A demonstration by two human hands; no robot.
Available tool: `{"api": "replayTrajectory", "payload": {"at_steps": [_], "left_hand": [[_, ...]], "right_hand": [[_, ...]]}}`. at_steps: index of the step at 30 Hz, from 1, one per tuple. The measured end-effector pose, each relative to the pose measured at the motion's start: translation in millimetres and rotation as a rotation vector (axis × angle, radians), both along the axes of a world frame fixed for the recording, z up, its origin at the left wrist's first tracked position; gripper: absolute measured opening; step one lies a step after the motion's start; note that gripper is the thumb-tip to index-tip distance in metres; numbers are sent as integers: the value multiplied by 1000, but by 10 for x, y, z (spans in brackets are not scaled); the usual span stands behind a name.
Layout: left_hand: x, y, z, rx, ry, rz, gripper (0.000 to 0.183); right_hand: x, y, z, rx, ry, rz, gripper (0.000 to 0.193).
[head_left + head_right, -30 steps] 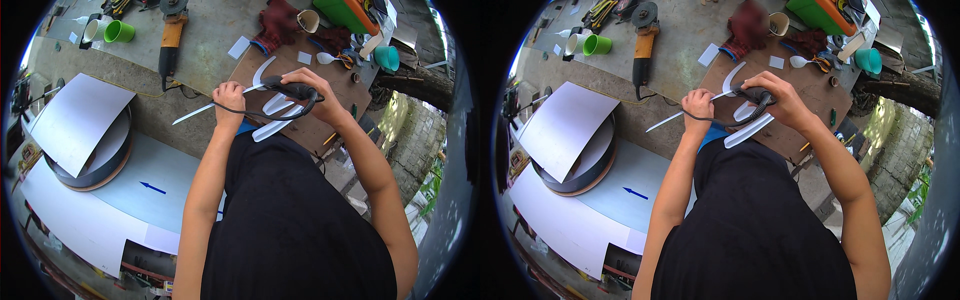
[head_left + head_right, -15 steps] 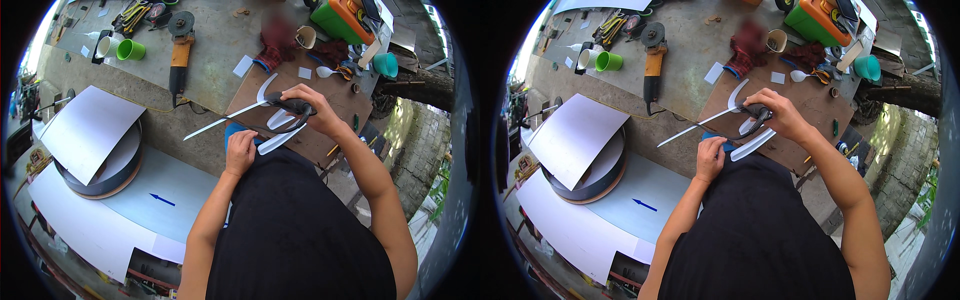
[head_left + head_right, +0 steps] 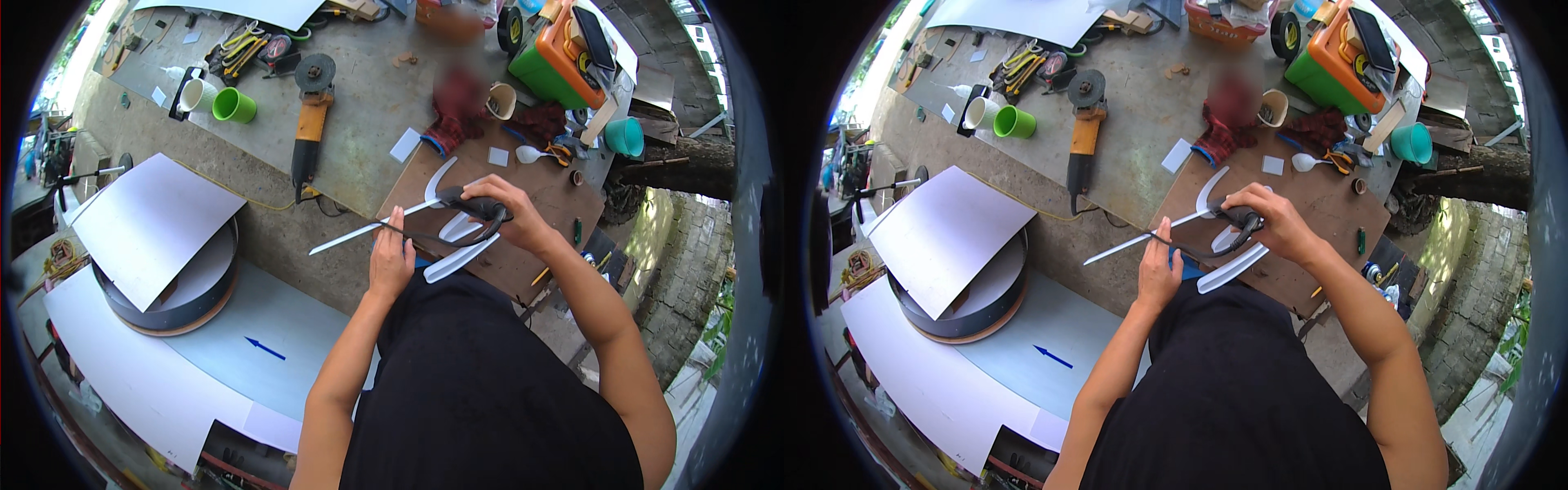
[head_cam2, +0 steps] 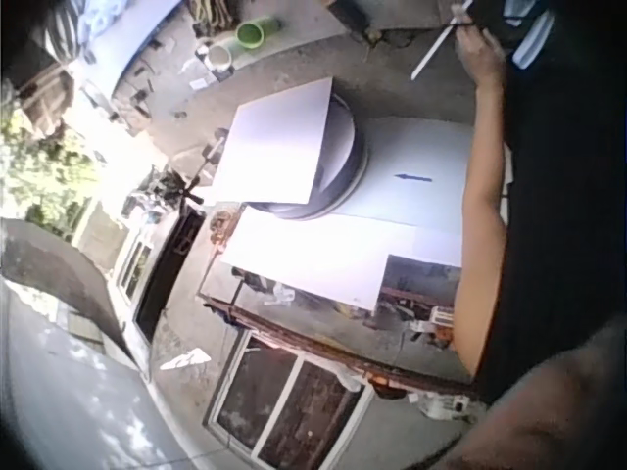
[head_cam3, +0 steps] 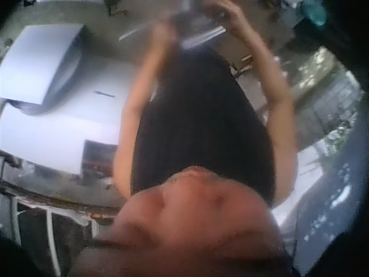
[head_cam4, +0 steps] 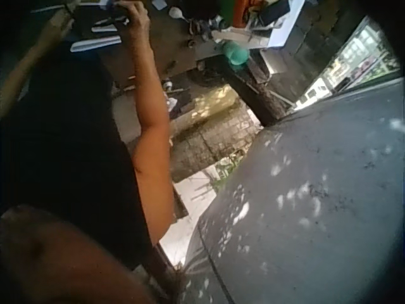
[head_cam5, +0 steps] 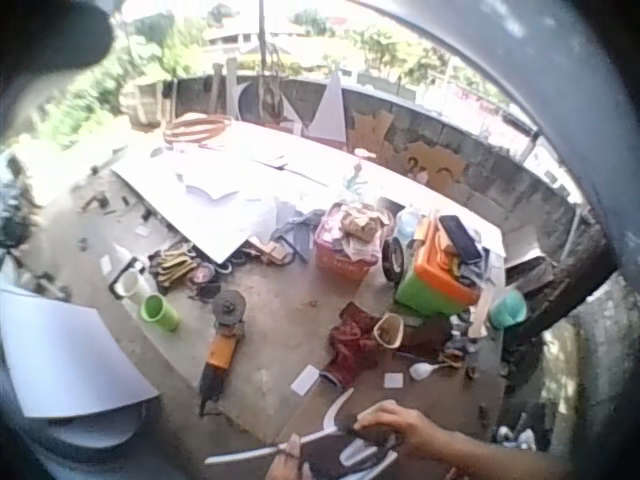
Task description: Apply adhesive and assemble acrylic sign letters.
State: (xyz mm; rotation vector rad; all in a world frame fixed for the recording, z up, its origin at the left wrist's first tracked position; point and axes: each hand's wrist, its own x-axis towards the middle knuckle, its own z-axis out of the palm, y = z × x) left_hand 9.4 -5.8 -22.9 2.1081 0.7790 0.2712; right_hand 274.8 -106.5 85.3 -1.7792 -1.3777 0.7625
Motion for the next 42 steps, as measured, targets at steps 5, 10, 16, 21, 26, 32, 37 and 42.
{"api": "replayTrajectory", "payload": {"at_steps": [5, 10, 16, 21, 26, 32, 37, 42], "left_hand": [[50, -64, -109, 85, -11, 24, 71], [-4, -74, -167, 193, -1, 38, 75], [105, 153, -275, 296, 28, 15, 71], [132, 320, -378, 258, 123, -98, 68], [154, 375, -500, 177, 163, -166, 57], [144, 341, -497, 217, 217, -171, 45], [149, 352, -519, 234, 236, -184, 42], [150, 345, -587, 286, 255, -189, 38]], "right_hand": [[-21, -98, -145, -23, 54, -14, 51], [-90, -133, -224, -25, 64, 16, 53], [-11, -110, -242, -6, 28, 32, 53], [9, -104, -274, -9, 32, 39, 50], [10, -108, -271, -79, 81, 47, 47], [17, -110, -323, -9, 38, 61, 50], [13, -95, -284, -22, 38, 56, 51], [11, -84, -266, -21, 51, 51, 52]]}}
